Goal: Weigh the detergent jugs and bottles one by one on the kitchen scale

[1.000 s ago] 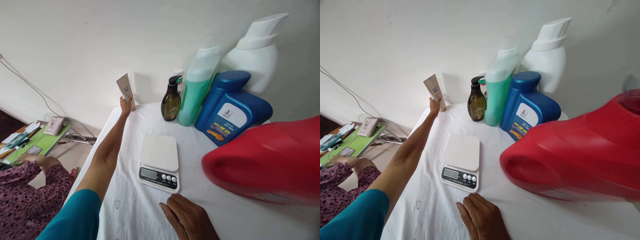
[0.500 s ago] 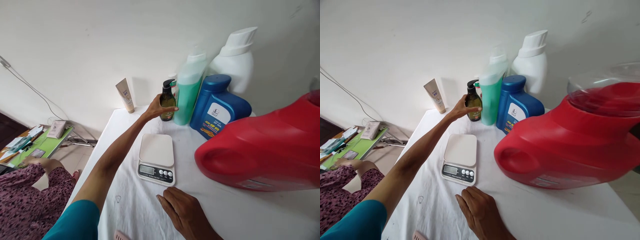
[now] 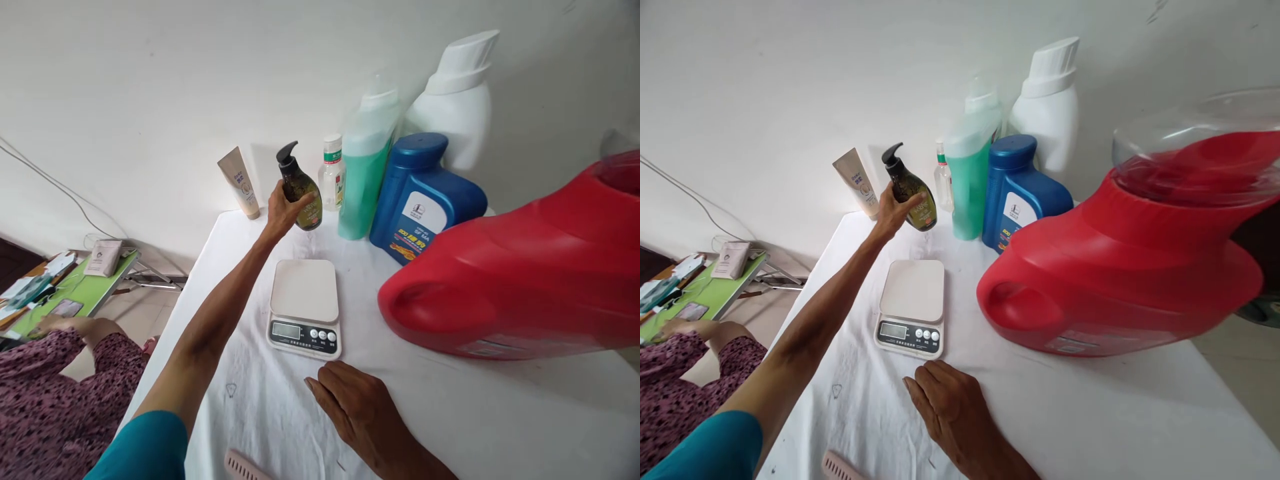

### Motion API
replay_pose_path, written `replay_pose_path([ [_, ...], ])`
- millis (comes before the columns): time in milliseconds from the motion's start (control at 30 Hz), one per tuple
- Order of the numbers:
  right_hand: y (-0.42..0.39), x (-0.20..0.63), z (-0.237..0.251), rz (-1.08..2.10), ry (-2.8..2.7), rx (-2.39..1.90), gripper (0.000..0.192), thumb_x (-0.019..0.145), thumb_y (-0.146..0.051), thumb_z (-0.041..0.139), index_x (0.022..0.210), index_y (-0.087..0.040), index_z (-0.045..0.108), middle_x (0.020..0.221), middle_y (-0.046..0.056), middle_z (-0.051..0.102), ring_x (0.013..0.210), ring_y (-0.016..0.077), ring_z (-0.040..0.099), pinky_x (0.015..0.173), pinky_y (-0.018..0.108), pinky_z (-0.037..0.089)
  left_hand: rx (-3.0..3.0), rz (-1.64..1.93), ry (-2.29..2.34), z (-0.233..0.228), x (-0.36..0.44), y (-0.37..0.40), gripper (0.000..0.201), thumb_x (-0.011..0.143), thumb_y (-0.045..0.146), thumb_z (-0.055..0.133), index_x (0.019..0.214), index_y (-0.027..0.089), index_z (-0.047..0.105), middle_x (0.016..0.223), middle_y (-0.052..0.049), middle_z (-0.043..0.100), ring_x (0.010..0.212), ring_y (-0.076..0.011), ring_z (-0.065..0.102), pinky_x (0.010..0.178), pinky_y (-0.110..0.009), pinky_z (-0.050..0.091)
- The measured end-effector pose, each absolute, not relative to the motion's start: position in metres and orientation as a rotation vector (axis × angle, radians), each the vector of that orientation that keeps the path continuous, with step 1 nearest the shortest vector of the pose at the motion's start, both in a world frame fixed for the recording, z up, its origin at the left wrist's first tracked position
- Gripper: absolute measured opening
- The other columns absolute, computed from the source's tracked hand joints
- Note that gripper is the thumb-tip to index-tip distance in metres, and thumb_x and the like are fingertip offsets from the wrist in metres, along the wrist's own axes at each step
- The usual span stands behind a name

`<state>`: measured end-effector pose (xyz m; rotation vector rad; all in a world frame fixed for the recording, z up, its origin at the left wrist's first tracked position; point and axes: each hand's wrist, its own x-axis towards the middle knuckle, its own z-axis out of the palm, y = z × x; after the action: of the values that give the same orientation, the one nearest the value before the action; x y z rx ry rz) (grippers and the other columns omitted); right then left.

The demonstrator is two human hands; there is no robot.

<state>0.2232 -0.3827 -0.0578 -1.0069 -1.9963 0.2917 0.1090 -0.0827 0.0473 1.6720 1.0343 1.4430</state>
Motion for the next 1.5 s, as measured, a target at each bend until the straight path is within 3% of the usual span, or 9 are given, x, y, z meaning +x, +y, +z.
replay_pose_path([
  [200, -0.382, 0.224, -0.057, 0.281, -2.001, -1.001, 0.037, 0.104, -0.02, 0.051, 0.067, -0.019, 0.045, 0.061, -0.004, 0.043, 0.053, 0.0085, 0.039, 0.054, 0.026, 0.028, 1.922, 1.227, 1.001, 0.092, 0.069, -0.153, 0.035, 0.076, 0.044, 0.082, 0.093, 0.018, 0.066, 0.094, -0.006, 0.069, 0.087, -0.0211, 0.064, 0.079, -0.039, 0.053],
  [400, -0.384, 0.223, -0.058, 0.348, -2.004, -1.006, 0.037, 0.103, -0.021, 0.053, 0.067, -0.019, 0.044, 0.062, -0.004, 0.042, 0.054, 0.0086, 0.039, 0.056, 0.025, 0.03, 1.845, 1.074, 0.956, 0.082, 0.057, -0.207, 0.037, 0.069, 0.036, 0.089, 0.095, 0.02, 0.068, 0.095, -0.007, 0.073, 0.089, -0.0254, 0.068, 0.077, -0.038, 0.056],
  [600, -0.384, 0.224, -0.056, 0.382, -2.0, -0.998, 0.035, 0.102, -0.019, 0.055, 0.068, -0.019, 0.046, 0.062, -0.004, 0.042, 0.055, 0.0088, 0.039, 0.056, 0.025, 0.031, 1.75, 1.059, 0.928, 0.071, 0.051, -0.22, 0.037, 0.062, 0.031, 0.093, 0.09, 0.022, 0.071, 0.091, -0.005, 0.074, 0.094, -0.0295, 0.068, 0.082, -0.04, 0.056],
  [867, -0.384, 0.225, -0.055, 0.438, -2.023, -1.013, 0.036, 0.101, -0.02, 0.056, 0.067, -0.02, 0.045, 0.061, -0.004, 0.04, 0.054, 0.0092, 0.038, 0.056, 0.026, 0.031, 2.048, 1.028, 0.941, 0.066, 0.053, -0.223, 0.039, 0.075, 0.043, 0.083, 0.1, 0.018, 0.066, 0.093, -0.003, 0.069, 0.092, -0.0238, 0.068, 0.079, -0.037, 0.055],
  [1100, -0.384, 0.225, -0.056, 0.402, -2.028, -0.989, 0.036, 0.099, -0.017, 0.06, 0.068, -0.019, 0.041, 0.062, -0.005, 0.037, 0.055, 0.0083, 0.036, 0.056, 0.025, 0.03, 2.068, 0.996, 0.996, 0.062, 0.055, -0.227, 0.043, 0.074, 0.051, 0.083, 0.103, 0.025, 0.063, 0.096, 0.001, 0.068, 0.097, -0.0236, 0.068, 0.084, -0.037, 0.057],
  [1300, -0.384, 0.226, -0.056, 0.409, -2.041, -0.986, 0.036, 0.099, -0.016, 0.06, 0.07, -0.019, 0.04, 0.063, -0.005, 0.037, 0.055, 0.0077, 0.035, 0.056, 0.025, 0.031, 1.994, 1.016, 1.013, 0.058, 0.052, -0.241, 0.037, 0.087, 0.058, 0.067, 0.101, 0.024, 0.062, 0.094, -0.002, 0.066, 0.096, -0.0253, 0.068, 0.083, -0.039, 0.056],
  [1500, -0.383, 0.226, -0.056, 0.438, -2.04, -0.971, 0.036, 0.098, -0.014, 0.062, 0.07, -0.019, 0.04, 0.062, -0.006, 0.037, 0.055, 0.0074, 0.034, 0.055, 0.024, 0.03, 1.867, 1.191, 0.989, 0.028, 0.045, -0.242, 0.057, 0.099, 0.069, 0.031, 0.115, 0.024, 0.063, 0.125, -0.007, 0.067, 0.12, -0.0251, 0.062, 0.101, -0.037, 0.051],
])
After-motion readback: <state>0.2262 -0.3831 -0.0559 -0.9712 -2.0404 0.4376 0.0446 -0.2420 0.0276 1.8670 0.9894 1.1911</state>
